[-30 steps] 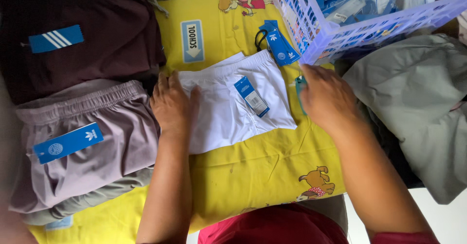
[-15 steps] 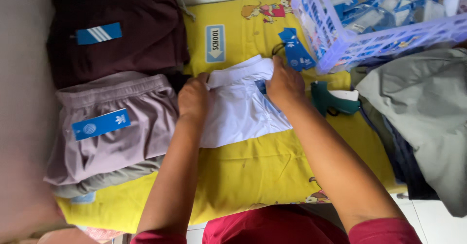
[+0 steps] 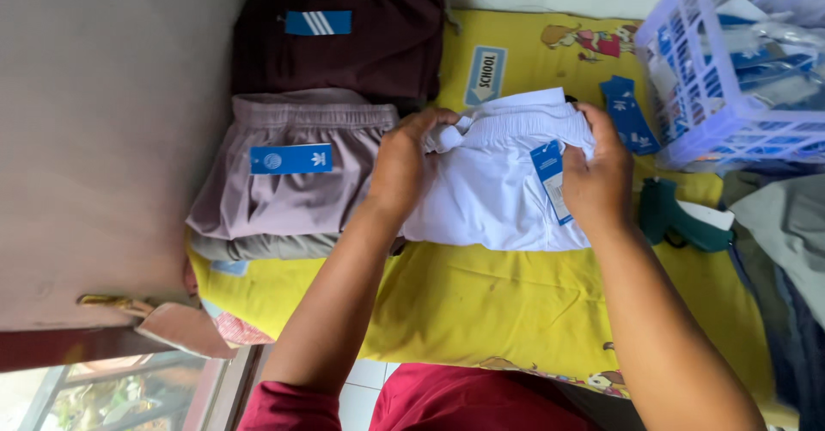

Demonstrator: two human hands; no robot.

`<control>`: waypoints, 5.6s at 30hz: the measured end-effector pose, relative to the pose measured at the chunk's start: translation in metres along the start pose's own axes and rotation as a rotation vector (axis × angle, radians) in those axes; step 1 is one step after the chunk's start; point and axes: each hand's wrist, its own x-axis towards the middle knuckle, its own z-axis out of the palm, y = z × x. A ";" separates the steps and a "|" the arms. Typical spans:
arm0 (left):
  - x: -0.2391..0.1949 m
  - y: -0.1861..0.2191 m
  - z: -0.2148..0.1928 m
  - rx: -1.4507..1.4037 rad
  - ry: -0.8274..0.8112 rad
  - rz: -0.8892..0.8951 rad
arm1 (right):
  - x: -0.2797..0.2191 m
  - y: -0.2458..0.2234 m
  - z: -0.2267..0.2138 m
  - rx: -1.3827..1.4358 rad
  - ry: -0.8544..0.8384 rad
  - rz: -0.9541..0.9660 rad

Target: The person folds several pairs of shorts and uses a handheld stapler to attach blue tags to the waistband of each pair. The person then stacks the tagged shorts on a yellow surface.

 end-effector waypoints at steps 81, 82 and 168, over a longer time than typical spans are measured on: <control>-0.008 0.028 0.060 0.447 -0.164 0.494 | -0.038 0.072 -0.025 -0.418 0.039 -0.495; -0.009 0.024 0.059 0.455 -0.158 0.481 | -0.037 0.069 -0.023 -0.407 0.030 -0.504; -0.026 0.149 0.295 0.250 -0.234 1.078 | -0.147 0.221 -0.316 -1.243 0.692 0.172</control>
